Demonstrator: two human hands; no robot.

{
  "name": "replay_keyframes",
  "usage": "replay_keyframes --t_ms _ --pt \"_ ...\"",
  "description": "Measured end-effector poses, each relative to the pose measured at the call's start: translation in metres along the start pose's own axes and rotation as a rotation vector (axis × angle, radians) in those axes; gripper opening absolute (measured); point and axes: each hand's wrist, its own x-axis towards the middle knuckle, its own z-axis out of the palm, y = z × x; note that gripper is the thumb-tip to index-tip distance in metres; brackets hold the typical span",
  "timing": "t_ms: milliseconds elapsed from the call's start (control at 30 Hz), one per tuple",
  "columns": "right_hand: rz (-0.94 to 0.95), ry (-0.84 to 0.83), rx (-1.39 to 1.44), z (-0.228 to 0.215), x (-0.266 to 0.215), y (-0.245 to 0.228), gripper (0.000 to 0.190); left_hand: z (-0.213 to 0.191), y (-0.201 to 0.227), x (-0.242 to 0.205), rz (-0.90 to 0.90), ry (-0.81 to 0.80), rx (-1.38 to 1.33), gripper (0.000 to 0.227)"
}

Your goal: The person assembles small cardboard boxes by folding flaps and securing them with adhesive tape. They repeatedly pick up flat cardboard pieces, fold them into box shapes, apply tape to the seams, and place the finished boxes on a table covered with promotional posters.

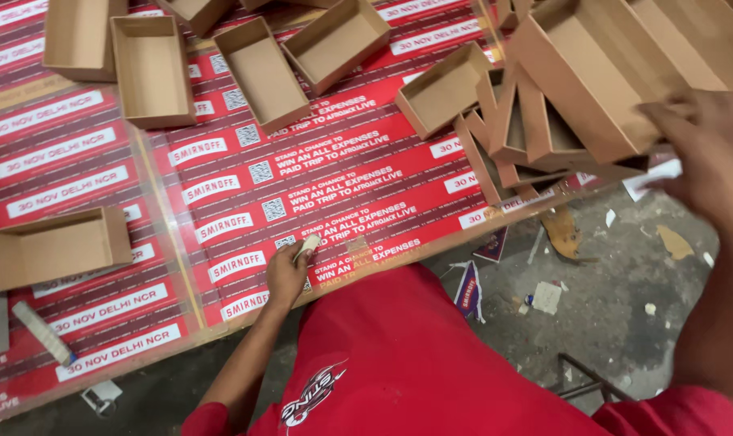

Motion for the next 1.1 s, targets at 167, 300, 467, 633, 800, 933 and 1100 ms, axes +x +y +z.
replay_keyframes --t_ms 167,300,467,633,800,933,1100 --pt "-0.092 0.404 0.56 0.017 0.029 -0.131 0.069 0.019 -0.007 0.033 -0.198 0.066 -0.385 0.03" --pt "-0.237 0.172 1.156 0.201 0.187 -0.277 0.05 0.044 -0.021 0.028 -0.455 -0.028 -0.823 0.031" --pt "0.285 -0.109 1.246 0.368 0.333 -0.377 0.069 0.033 -0.033 0.021 -0.299 0.033 -0.986 0.03" --pt "-0.02 -0.106 0.969 0.35 0.299 -0.369 0.107 -0.024 -0.029 -0.014 -0.535 0.146 -0.916 0.039" --pt "-0.261 0.131 0.409 0.295 0.195 -0.347 0.083 -0.048 0.018 0.016 0.123 0.294 -0.382 0.039" --pt "-0.225 -0.151 0.431 0.259 0.152 -0.339 0.083 -0.05 0.051 0.066 0.12 0.085 -0.287 0.032" --pt "-0.315 -0.082 0.406 0.24 0.129 -0.333 0.076 -0.054 0.054 0.1 0.115 0.312 -0.137 0.033"
